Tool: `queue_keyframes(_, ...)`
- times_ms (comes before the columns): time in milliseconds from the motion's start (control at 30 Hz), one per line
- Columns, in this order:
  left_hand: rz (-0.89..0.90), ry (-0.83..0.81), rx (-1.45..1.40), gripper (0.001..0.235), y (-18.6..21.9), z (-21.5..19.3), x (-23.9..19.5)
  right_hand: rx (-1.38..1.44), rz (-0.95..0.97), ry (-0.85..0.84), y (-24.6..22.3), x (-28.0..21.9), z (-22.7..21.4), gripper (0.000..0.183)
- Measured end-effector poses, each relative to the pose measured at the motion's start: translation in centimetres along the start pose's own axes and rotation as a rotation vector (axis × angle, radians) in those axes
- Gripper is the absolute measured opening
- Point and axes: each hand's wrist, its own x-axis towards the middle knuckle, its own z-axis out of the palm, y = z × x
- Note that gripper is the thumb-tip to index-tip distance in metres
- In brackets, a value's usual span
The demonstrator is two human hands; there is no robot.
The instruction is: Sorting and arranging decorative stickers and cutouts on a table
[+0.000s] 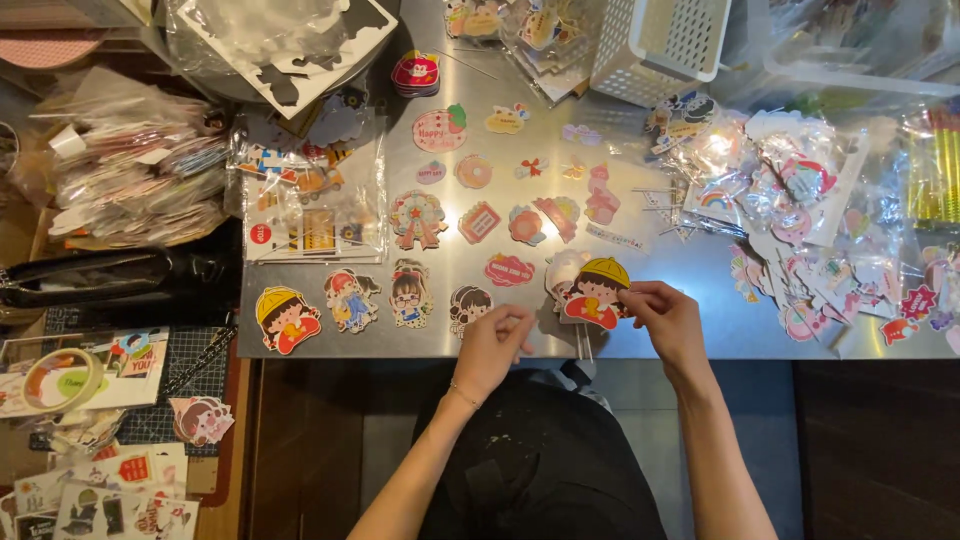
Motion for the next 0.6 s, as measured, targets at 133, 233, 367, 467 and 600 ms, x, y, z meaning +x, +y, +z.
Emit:
queue_keyframes(133,-0.029,-0.576,0.334,0.039,-0.2,-2.9,-2.9,0.090,0.000,-0.059,-0.9,0.0,2.5,0.031)
queue_keyframes(233,-0.060,-0.546,0.219,0.044,3.0,-4.3,-4.9,0.205,-0.036,-0.113,-2.2,0.6,6.8,0.035)
queue_keyframes(367,0.006,-0.261,0.179,0.034,0.6,-5.3,-4.2,0.243,-0.080,-0.184,-3.9,1.4,13.3,0.031)
queue_keyframes(467,-0.004,0.086,0.315,0.021,0.3,-7.3,-3.5,0.263,-0.108,-0.200,-5.2,2.3,15.0,0.032)
queue_keyframes(600,-0.009,0.377,0.063,0.027,1.5,-8.7,-3.1,0.200,-0.104,-0.240,-6.8,2.7,15.0,0.027)
